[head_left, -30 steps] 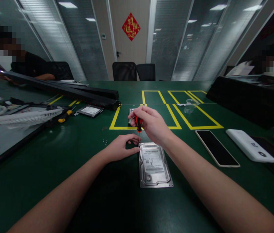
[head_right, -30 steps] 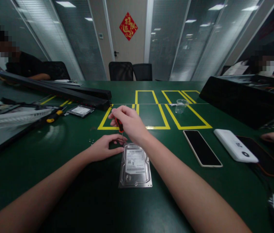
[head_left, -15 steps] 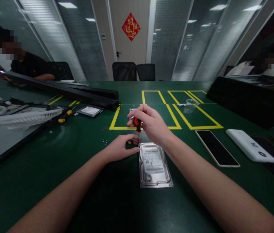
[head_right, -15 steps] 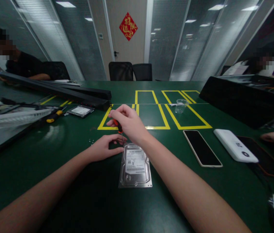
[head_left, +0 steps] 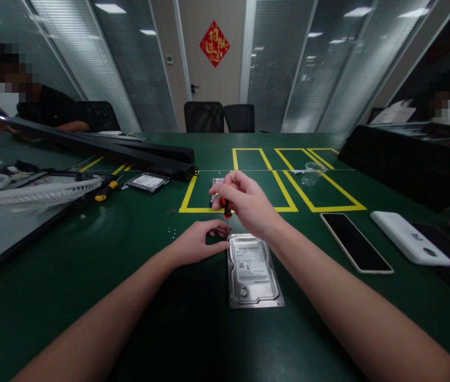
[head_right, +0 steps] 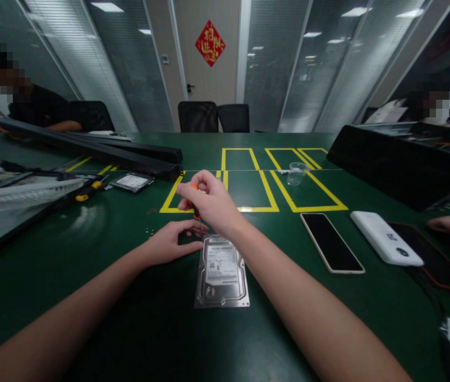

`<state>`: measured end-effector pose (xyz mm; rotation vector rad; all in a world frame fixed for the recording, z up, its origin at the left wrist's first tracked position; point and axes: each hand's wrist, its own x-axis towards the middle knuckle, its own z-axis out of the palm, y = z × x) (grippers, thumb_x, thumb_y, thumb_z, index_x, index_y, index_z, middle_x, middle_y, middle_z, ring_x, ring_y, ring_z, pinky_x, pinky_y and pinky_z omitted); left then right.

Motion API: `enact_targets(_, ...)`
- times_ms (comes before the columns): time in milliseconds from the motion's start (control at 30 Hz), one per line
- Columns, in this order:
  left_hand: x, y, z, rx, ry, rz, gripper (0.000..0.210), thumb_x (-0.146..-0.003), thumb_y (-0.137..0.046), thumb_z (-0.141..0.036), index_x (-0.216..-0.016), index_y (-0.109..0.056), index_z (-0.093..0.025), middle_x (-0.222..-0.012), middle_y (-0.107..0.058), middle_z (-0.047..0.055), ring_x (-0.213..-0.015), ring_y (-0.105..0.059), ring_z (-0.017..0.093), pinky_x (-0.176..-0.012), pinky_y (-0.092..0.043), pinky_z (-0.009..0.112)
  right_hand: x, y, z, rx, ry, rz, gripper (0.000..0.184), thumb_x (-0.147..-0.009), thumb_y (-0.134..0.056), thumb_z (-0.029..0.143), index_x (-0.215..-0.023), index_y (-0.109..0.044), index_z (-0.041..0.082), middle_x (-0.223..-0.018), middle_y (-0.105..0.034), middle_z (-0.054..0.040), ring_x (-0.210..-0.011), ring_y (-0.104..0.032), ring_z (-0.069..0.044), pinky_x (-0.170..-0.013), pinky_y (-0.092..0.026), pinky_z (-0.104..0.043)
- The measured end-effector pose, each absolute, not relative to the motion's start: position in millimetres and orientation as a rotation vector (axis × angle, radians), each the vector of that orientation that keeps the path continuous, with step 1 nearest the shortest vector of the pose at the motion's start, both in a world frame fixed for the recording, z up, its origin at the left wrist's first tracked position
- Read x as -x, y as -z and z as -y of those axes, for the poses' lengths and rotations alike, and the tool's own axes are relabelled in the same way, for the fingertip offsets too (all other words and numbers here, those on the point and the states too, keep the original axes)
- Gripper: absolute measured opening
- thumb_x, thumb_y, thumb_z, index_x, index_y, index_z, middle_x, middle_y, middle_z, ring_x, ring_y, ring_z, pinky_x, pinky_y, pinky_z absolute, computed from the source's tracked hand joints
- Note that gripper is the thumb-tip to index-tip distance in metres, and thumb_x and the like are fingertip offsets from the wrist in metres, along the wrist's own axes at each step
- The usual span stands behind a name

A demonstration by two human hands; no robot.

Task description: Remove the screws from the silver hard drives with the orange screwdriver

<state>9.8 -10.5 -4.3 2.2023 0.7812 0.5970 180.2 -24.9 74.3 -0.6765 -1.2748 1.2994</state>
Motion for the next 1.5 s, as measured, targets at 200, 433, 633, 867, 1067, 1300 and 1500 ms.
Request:
enact_targets(200,-10.5,2.7,12.1,-2.197,-0.596,-0.801,0.033,-0.089,-0.074,-0.03,-0.119,-0.069,-0.018,-0.114,-0.075,0.007,-0.103,-0.071,0.022,-0.092,-0.055,0.036,-182.1,-74.0,21.1,0.591,-1.358,1.315,0.028,-0.094,-0.057,0.044,-0.082,-0.063,0.019,-0.074,-0.066,-0.001,-0.056,-0.05,-0.01,-0.055,-0.038,-0.027)
enact_targets(433,-10.4,3.9,11.1,-2.199,-0.603,-0.779,0.032,-0.089,-0.073,-0.03,-0.12,-0.069,-0.02,-0.114,-0.075,0.006,-0.103,-0.07,0.022,-0.093,-0.055,0.035,-181.0,-73.4,22.4,0.664,-1.322,1.244,0.02,-0.086,-0.071,0.034,-0.079,-0.059,0.02,-0.081,-0.069,-0.0012,-0.069,-0.065,-0.013,-0.066,-0.047,-0.027)
enact_targets(633,-10.0,4.8,10.5,-2.199,-0.601,-0.789,0.034,-0.09,-0.073,-0.033,-0.121,-0.068,-0.02,-0.114,-0.075,0.006,-0.103,-0.07,0.022,-0.092,-0.055,0.035,-181.6,-72.9,20.5,0.615,-1.334,1.279,0.019,-0.09,-0.061,0.037,-0.08,-0.06,0.021,-0.076,-0.065,0.0009,-0.051,-0.048,-0.009,-0.05,-0.032,-0.027)
enact_targets(867,-10.2,2.8,12.1,-2.195,-0.602,-0.784,0.031,-0.09,-0.073,-0.031,-0.119,-0.069,-0.02,-0.114,-0.075,0.006,-0.103,-0.07,0.021,-0.092,-0.055,0.036,-183.2,-70.4,19.8,0.726,-1.254,1.307,0.023,-0.088,-0.068,0.039,-0.077,-0.062,0.019,-0.069,-0.064,-0.0006,-0.064,-0.058,-0.013,-0.058,-0.04,-0.027)
enact_targets(1067,-10.8,1.7,12.0,-2.197,-0.594,-0.8,0.034,-0.089,-0.074,-0.03,-0.12,-0.069,-0.019,-0.115,-0.075,0.008,-0.104,-0.07,0.023,-0.093,-0.055,0.037,-181.4,-74.7,24.1,0.646,-1.339,1.28,0.029,-0.086,-0.072,0.043,-0.081,-0.052,0.023,-0.074,-0.064,0.0033,-0.05,-0.047,-0.008,-0.048,-0.03,-0.025)
enact_targets(1300,-10.7,0.2,12.5,-2.198,-0.589,-0.805,0.032,-0.089,-0.073,-0.03,-0.12,-0.069,-0.02,-0.115,-0.075,0.007,-0.104,-0.071,0.023,-0.092,-0.055,0.037,-182.0,-75.7,23.6,0.714,-1.282,1.315,0.021,-0.089,-0.066,0.035,-0.076,-0.061,0.02,-0.07,-0.064,-0.0005,-0.064,-0.059,-0.012,-0.061,-0.043,-0.026)
enact_targets(1500,-10.5,1.0,12.4,-2.2,-0.585,-0.799,0.034,-0.089,-0.073,-0.031,-0.121,-0.068,-0.019,-0.114,-0.075,0.008,-0.104,-0.071,0.023,-0.093,-0.055,0.037,-181.2,-74.1,22.1,0.665,-1.309,1.264,0.027,-0.086,-0.071,0.042,-0.08,-0.052,0.023,-0.074,-0.065,0.0027,-0.05,-0.048,-0.009,-0.048,-0.031,-0.025)
